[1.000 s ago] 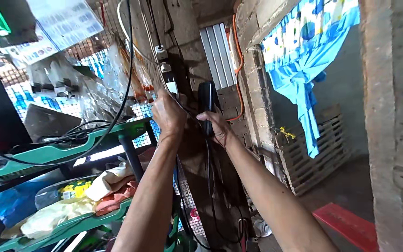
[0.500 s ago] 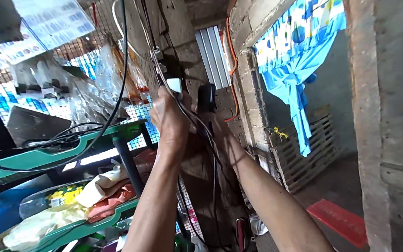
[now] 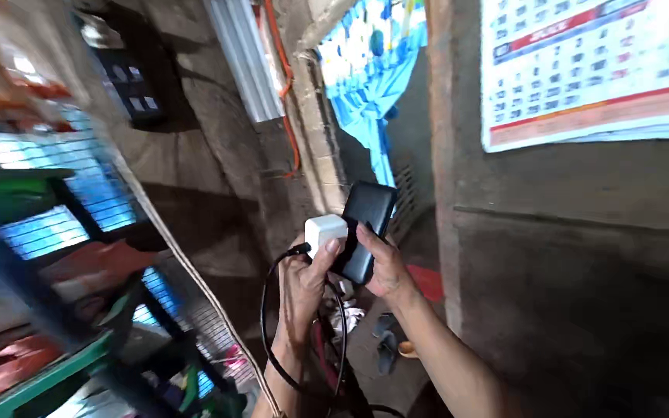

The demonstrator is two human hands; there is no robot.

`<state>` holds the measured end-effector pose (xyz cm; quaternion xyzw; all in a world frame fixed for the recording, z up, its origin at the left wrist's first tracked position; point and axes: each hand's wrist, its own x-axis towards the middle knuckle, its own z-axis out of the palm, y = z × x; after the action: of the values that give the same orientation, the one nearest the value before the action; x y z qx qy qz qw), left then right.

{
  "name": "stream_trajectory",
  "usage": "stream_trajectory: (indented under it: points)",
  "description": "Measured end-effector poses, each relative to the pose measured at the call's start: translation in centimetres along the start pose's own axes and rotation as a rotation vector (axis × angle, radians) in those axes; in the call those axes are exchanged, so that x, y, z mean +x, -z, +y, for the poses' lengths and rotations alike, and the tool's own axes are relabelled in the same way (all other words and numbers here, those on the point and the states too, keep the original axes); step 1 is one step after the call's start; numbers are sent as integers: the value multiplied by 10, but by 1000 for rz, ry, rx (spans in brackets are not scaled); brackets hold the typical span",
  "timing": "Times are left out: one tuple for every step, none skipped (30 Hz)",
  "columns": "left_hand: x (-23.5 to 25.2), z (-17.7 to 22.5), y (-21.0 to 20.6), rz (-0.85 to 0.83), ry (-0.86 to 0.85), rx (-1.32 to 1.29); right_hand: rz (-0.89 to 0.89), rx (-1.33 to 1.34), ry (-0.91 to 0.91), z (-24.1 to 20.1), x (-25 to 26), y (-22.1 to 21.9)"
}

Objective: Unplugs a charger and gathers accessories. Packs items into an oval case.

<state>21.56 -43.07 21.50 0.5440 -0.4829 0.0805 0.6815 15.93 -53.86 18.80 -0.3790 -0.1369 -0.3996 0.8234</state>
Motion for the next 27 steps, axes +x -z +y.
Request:
stream_trajectory:
  points:
    - [-8,-4,-13,-54,28,-40,75,-11,-4,-7,-12,14]
    - [-15,-8,-26,-115,53,-91,150,-29,-11,-14,-23,28]
    - [-22,-14,-40,-174,64,-156,226,-54,-13,-21,-34,43]
    - [-30,-20,-54,-217,84,-217,294,-93,-6,-27,-45,59]
    - [-38,-26,-69,-259,123,-283,350,-150,22,-33,-57,75]
    - [-47,-29,-83,-299,182,-341,397,-235,56,-40,-69,91]
    - [-55,-31,-98,-341,248,-379,469,-349,77,-50,-82,105]
    - [-63,-33,-112,-387,316,-406,535,-460,99,-60,-95,117]
    - [-70,-37,-125,-448,380,-422,599,-555,120,-71,-106,128]
    - [-77,-40,-138,-512,436,-421,655,-629,148,-81,-117,138]
    - [-82,-41,-151,-572,499,-418,701,-681,174,-93,-127,145]
    - [-86,-40,-165,-619,561,-425,739,-711,191,-104,-136,151]
    - [-88,-37,-178,-664,611,-427,767,-733,214,-116,-144,156]
    - [-90,-33,-192,-700,645,-433,768,-743,236,-127,-153,162]
    - [-91,-30,-205,-739,659,-443,755,-730,265,-137,-161,167]
    - [-92,-29,-218,-775,649,-463,725,-684,297,-146,-169,174]
    - [-94,-29,-231,-804,621,-492,681,-606,324,-154,-176,181]
    - [-97,-30,-244,-819,584,-537,637,-530,338,-161,-181,188]
    - [-99,-30,-257,-829,552,-575,607,-499,345,-167,-186,192]
    - [-102,-29,-268,-835,522,-590,596,-503,360,-173,-190,197]
    - [-105,-27,-280,-843,500,-588,587,-548,385,-180,-195,201]
    - [-108,-26,-291,-854,483,-590,587,-629,420,-188,-199,203]
    - [-111,-24,-302,-866,460,-599,605,-709,452,-197,-203,203]
    - [-113,-22,-313,-878,432,-614,631,-775,477,-208,-205,201]
    - [-116,-19,-325,-888,400,-636,664,-811,496,-219,-207,200]
    - [-119,-15,-335,-887,369,-671,695,-820,523,-228,-209,199]
    - [-123,-11,-344,-881,340,-715,710,-804,567,-236,-212,200]
